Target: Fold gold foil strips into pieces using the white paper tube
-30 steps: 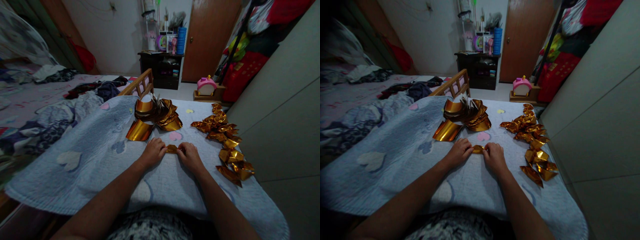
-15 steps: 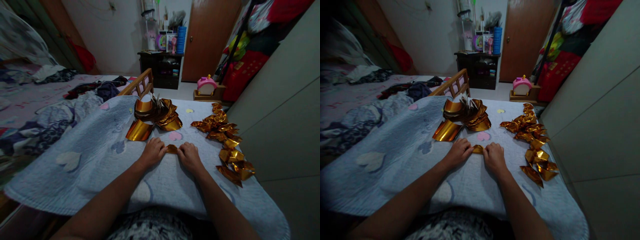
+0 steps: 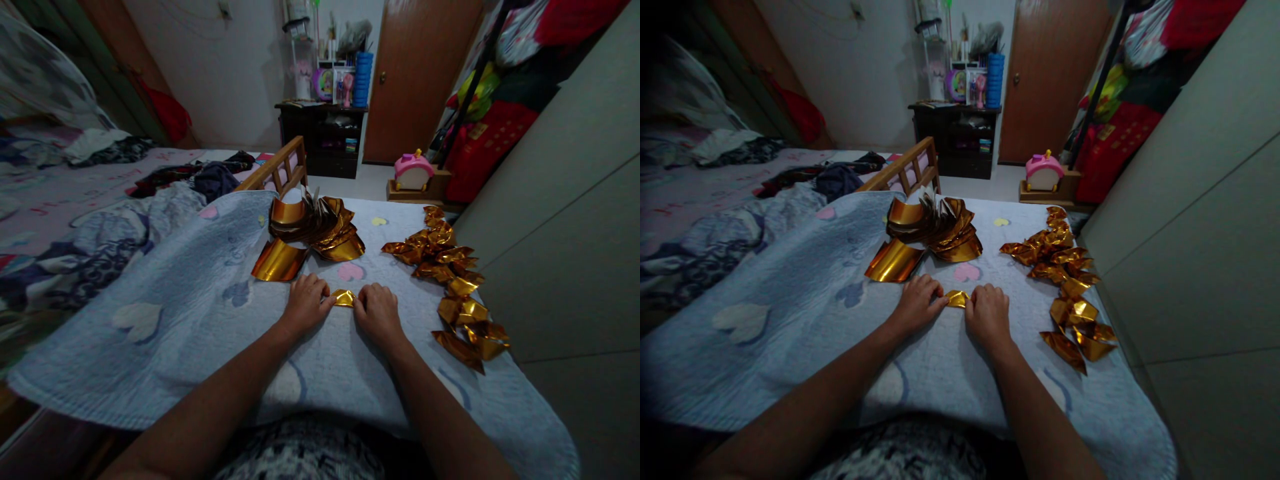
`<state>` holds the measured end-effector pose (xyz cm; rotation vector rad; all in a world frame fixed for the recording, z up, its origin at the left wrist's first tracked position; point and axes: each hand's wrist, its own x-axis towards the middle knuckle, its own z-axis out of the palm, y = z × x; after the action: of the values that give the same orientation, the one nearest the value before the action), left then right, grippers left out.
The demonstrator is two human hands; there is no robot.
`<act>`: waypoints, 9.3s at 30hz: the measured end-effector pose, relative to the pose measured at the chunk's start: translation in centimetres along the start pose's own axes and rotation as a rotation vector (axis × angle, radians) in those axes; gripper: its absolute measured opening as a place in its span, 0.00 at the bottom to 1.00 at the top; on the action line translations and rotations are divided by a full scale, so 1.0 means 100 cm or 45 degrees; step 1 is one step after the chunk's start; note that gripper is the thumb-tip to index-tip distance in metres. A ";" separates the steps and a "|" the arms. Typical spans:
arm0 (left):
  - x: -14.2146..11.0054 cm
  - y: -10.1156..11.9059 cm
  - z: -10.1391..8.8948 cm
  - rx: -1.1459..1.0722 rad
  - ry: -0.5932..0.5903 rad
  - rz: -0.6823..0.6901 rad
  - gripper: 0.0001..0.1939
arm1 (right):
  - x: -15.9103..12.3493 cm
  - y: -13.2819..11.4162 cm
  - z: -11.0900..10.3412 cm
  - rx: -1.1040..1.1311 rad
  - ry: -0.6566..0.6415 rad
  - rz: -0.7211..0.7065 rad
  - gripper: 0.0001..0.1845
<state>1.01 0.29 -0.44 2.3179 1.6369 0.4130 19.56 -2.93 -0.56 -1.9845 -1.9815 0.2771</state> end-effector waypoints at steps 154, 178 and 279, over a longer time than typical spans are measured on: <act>0.002 -0.009 -0.006 -0.116 -0.264 0.234 0.08 | 0.012 0.038 -0.005 0.079 0.005 -0.066 0.12; 0.005 -0.010 -0.009 -0.391 -0.096 0.309 0.05 | 0.014 0.026 -0.005 0.489 -0.024 -0.385 0.07; 0.005 -0.017 -0.011 -1.945 -0.575 -0.194 0.23 | 0.010 0.022 -0.024 1.870 -0.568 0.019 0.21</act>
<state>-0.73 1.39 -0.01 0.9864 0.7020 0.6845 22.47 -2.10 1.02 -0.9407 -1.1504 1.6719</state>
